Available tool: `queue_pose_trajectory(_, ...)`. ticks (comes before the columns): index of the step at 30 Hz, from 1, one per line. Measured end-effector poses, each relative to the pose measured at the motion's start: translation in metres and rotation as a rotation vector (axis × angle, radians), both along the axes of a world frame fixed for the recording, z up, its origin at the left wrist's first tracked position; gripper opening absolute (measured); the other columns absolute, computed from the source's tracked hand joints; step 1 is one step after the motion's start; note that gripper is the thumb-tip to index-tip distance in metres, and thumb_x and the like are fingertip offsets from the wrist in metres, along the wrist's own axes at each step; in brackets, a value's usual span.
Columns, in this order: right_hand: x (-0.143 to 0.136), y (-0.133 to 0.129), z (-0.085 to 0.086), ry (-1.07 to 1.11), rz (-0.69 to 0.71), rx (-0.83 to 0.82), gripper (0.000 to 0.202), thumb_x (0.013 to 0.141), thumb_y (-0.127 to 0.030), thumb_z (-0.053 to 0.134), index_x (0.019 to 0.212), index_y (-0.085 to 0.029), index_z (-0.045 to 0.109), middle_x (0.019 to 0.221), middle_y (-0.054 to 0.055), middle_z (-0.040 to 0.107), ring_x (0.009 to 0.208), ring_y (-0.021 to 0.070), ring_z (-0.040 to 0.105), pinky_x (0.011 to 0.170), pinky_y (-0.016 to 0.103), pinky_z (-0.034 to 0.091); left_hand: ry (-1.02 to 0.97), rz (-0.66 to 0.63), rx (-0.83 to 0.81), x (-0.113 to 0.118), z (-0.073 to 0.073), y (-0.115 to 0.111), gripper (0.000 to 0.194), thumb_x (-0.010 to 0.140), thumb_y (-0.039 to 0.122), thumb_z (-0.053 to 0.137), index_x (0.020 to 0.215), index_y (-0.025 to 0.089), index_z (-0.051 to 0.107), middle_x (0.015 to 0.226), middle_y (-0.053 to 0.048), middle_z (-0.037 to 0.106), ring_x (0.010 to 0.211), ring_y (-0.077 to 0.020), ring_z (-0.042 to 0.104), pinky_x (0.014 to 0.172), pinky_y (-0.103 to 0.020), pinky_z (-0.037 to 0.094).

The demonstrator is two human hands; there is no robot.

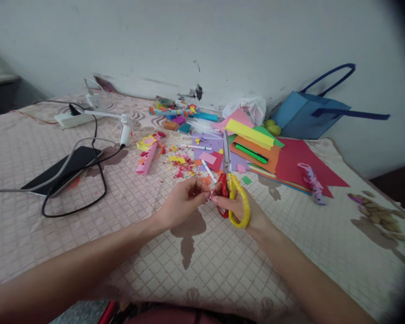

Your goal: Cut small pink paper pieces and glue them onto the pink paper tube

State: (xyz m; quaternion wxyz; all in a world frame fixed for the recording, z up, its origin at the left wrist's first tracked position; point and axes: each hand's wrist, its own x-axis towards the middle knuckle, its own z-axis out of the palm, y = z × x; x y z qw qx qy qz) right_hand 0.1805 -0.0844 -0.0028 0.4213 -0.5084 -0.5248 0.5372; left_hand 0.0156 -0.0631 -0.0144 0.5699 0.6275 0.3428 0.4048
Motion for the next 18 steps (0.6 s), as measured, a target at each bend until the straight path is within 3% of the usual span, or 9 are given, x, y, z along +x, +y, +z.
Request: queue_pose_trajectory(18, 0.0007, 0.0, 0.0002, -0.038, 0.016, 0.017, 0.017, 0.069, -0.027, 0.066, 0.078, -0.022, 0.053, 0.063, -0.004, 0.052, 0.048, 0.0085, 0.046, 0.041, 0.021, 0.037, -0.006, -0.008, 0.014, -0.0004, -0.0032, 0.0003, 0.013, 0.079, 0.027, 0.057, 0.083, 0.015, 0.056, 0.076, -0.001, 0.058, 0.068, -0.0098, 0.053, 0.063, -0.024, 0.044)
